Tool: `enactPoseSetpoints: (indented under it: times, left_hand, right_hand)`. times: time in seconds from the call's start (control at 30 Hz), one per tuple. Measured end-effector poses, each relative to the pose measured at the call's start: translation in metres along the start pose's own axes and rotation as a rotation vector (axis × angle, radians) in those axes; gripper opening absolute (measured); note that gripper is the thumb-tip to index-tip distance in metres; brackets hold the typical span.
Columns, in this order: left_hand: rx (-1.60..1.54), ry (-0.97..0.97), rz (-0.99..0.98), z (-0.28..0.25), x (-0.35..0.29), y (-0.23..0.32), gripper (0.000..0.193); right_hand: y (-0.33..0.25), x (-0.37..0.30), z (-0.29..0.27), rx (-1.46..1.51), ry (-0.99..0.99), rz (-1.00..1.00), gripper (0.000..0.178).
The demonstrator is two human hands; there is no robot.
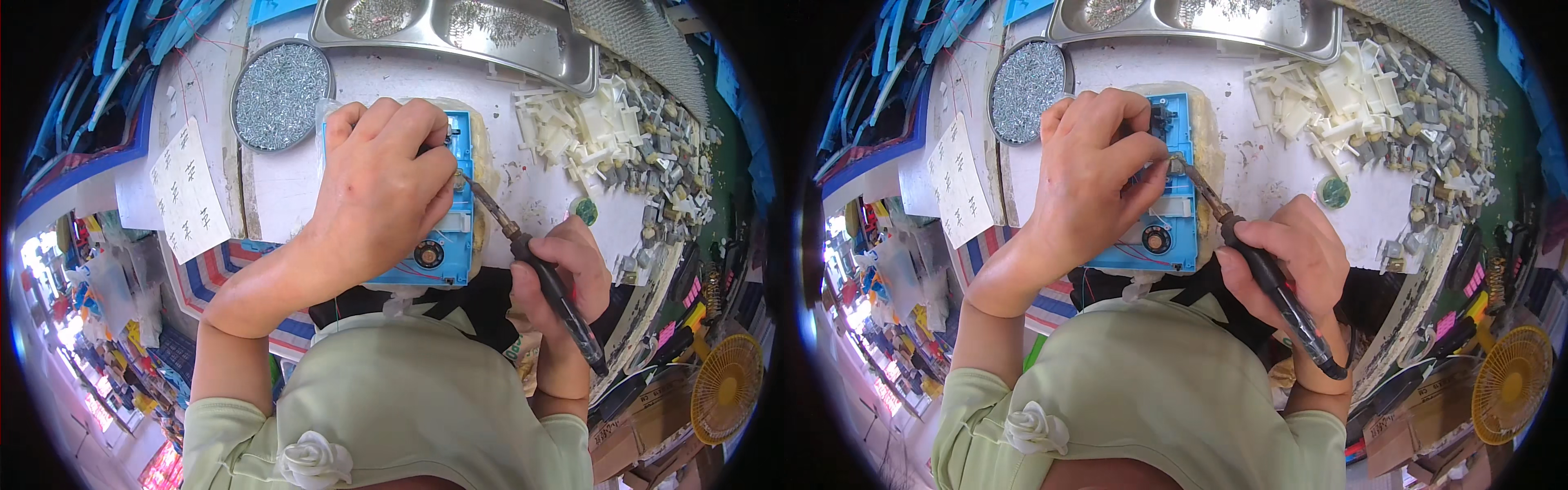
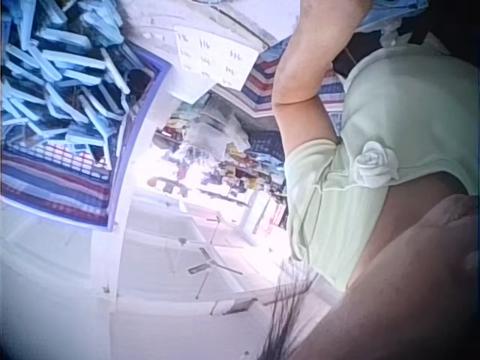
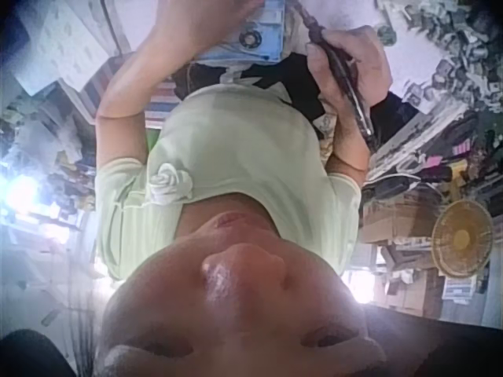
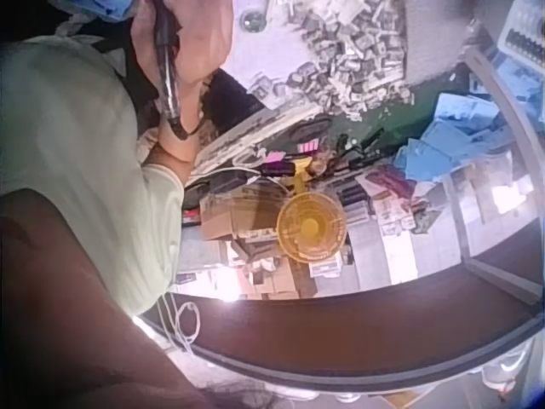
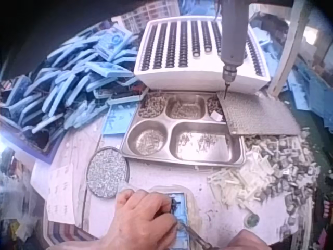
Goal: Assembling the internal components, soldering wires, and securing screws for a blue plastic electronic device casing.
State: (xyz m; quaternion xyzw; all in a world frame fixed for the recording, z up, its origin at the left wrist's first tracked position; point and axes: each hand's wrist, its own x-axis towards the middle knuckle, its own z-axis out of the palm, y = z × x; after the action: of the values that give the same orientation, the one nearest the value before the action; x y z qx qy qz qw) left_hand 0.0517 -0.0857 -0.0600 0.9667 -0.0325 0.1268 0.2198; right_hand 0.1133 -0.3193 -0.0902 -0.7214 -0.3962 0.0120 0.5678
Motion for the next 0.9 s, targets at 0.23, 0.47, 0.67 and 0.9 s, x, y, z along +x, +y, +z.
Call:
enactPoseSetpoints:
  times: [0.23, 0.47, 0.67, 0.9]
  left_hand:
    - [0.002, -0.003, 0.009, 0.0, 0.0, -0.001, 0.011]
    - [0.013, -0.008, 0.007, 0.0, 0.001, 0.0, 0.012]
    - [0.01, -0.018, 0.01, -0.001, 0.0, -0.002, 0.017]
    - [0.013, -0.028, 0.006, -0.002, 0.0, -0.001, 0.02]
  right_hand:
    - [0.001, 0.001, 0.0, 0.01, 0.003, -0.017, 0.032]
    - [0.001, 0.004, 0.001, 0.013, -0.02, -0.017, 0.033]
    - [-0.001, 0.006, 0.002, 0.007, -0.031, -0.025, 0.032]
    - [-0.002, 0.012, -0.003, -0.047, -0.066, -0.094, 0.035]
